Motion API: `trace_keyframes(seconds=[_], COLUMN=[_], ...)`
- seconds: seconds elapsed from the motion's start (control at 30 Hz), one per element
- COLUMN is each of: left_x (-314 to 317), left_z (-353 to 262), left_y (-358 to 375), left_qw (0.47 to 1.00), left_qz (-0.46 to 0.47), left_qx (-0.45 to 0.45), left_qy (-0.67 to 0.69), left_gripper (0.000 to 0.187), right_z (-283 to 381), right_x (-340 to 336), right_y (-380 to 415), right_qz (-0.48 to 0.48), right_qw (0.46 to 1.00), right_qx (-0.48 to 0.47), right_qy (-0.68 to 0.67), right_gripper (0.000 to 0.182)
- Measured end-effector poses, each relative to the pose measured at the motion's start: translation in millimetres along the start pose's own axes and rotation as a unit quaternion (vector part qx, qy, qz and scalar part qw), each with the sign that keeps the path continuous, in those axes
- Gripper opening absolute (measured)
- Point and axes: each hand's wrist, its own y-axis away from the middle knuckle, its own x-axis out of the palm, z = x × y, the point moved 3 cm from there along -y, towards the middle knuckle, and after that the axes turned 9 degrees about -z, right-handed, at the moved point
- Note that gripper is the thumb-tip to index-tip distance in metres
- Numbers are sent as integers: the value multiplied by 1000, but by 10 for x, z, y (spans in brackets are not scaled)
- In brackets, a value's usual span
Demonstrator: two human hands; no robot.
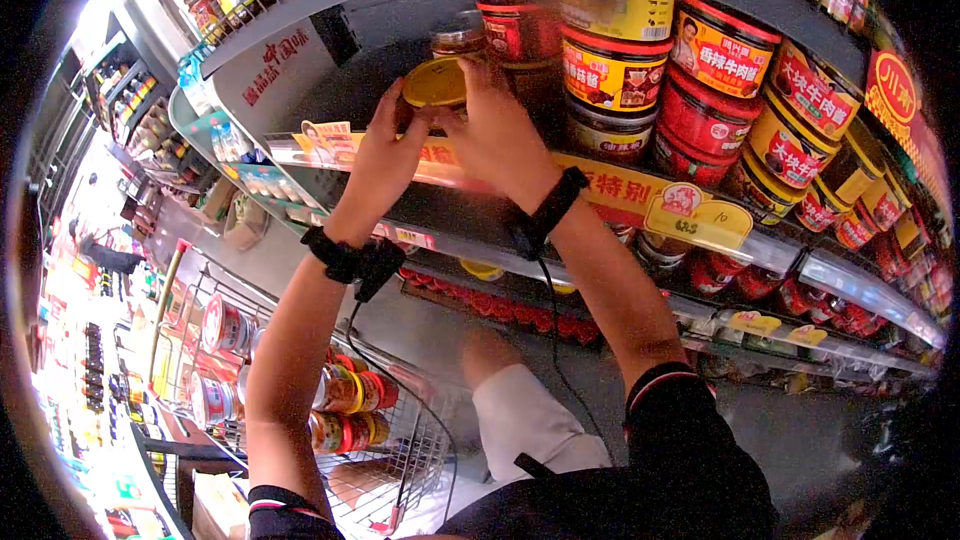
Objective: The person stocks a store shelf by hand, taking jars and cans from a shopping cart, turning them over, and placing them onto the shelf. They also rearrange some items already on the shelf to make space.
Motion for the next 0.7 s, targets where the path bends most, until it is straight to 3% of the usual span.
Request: trace_keyframes(seconds=[0.1,0.17,0.3,0.33,0.37,0.4,0.47,0.5,0.57,0.6,0.7], left_x=[-17,-20,-206,-267,-454,-556,-897,-1114,-1464,-1596,-1806], left_z=[3,98,-239,-381,-792,-939,-1370,-1535,-1804,-1919,-2304], left_y=[64,128,404,492,707,843,1241,1461,1896,2099,2533], left_qw=[988,990,986,994,978,981,969,955,922,896,797], left_qz=[-44,-52,-48,-40,-77,-92,-108,-130,-194,-226,-274], left_qx=[59,77,87,60,182,169,221,266,335,376,491], left_qy=[-136,-109,-134,-85,-61,3,-6,-19,15,61,221], left_gripper=[54,52,46,43,40,40,37,38,41,43,49], right_z=[52,73,168,163,222,262,343,559,1210,1512,2228], right_x=[7,14,32,58,79,77,47,-87,-393,-558,-955], right_y=[1,35,27,22,36,56,103,148,289,399,766], right_qz=[-1,-27,-40,-47,-52,-56,-64,-96,-91,-138,-232], right_qw=[1000,998,994,994,993,991,985,979,992,977,861], right_qx=[22,20,36,37,35,23,-5,-103,-87,-99,-126], right_qy=[2,46,96,97,97,118,157,148,-11,-129,-434], right_gripper=[62,61,57,56,54,53,51,48,48,50,55])
